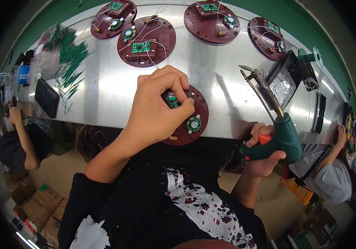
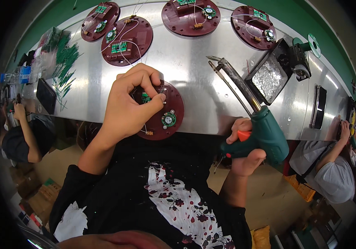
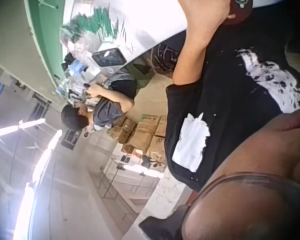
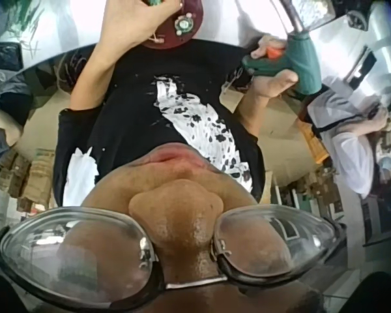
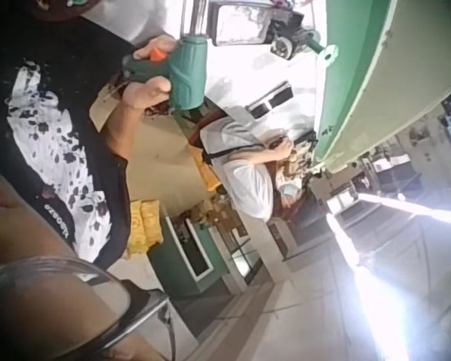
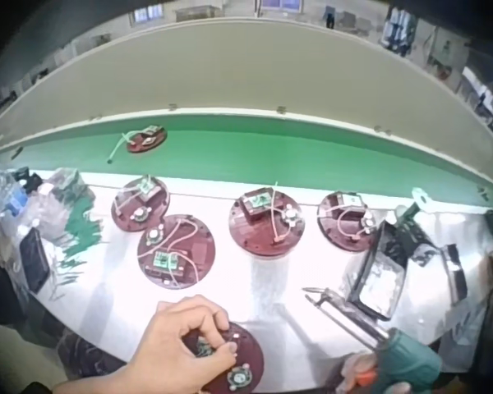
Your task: Soldering components onto circular circuit boards on an industrial assembly line.
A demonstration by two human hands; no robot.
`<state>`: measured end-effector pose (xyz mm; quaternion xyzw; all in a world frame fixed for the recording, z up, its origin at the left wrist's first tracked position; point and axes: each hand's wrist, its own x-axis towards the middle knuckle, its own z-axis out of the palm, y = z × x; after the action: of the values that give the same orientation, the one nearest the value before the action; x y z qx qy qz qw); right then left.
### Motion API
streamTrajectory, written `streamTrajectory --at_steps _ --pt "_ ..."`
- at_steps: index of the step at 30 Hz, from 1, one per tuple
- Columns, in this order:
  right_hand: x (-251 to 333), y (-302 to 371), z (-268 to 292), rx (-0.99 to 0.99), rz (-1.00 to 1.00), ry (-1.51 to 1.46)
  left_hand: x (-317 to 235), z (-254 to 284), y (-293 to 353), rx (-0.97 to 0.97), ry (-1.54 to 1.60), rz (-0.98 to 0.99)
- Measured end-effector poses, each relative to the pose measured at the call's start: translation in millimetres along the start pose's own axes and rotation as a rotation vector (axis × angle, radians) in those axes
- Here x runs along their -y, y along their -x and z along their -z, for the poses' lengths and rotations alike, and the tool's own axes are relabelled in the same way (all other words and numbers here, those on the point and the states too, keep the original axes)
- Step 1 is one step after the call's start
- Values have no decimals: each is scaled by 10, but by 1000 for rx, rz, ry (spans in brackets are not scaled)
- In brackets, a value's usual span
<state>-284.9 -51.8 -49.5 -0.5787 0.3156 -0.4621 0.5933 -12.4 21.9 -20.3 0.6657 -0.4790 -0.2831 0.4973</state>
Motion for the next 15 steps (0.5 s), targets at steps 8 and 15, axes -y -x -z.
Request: streamTrajectory --at_steps 8,15 --pt "-41 -9 -21 -14 23 62 8 -50 -38 -21 18 -50" --pt "-86 -79 -149 -41 36 18 -75 144 -50 -36 -139 -181"
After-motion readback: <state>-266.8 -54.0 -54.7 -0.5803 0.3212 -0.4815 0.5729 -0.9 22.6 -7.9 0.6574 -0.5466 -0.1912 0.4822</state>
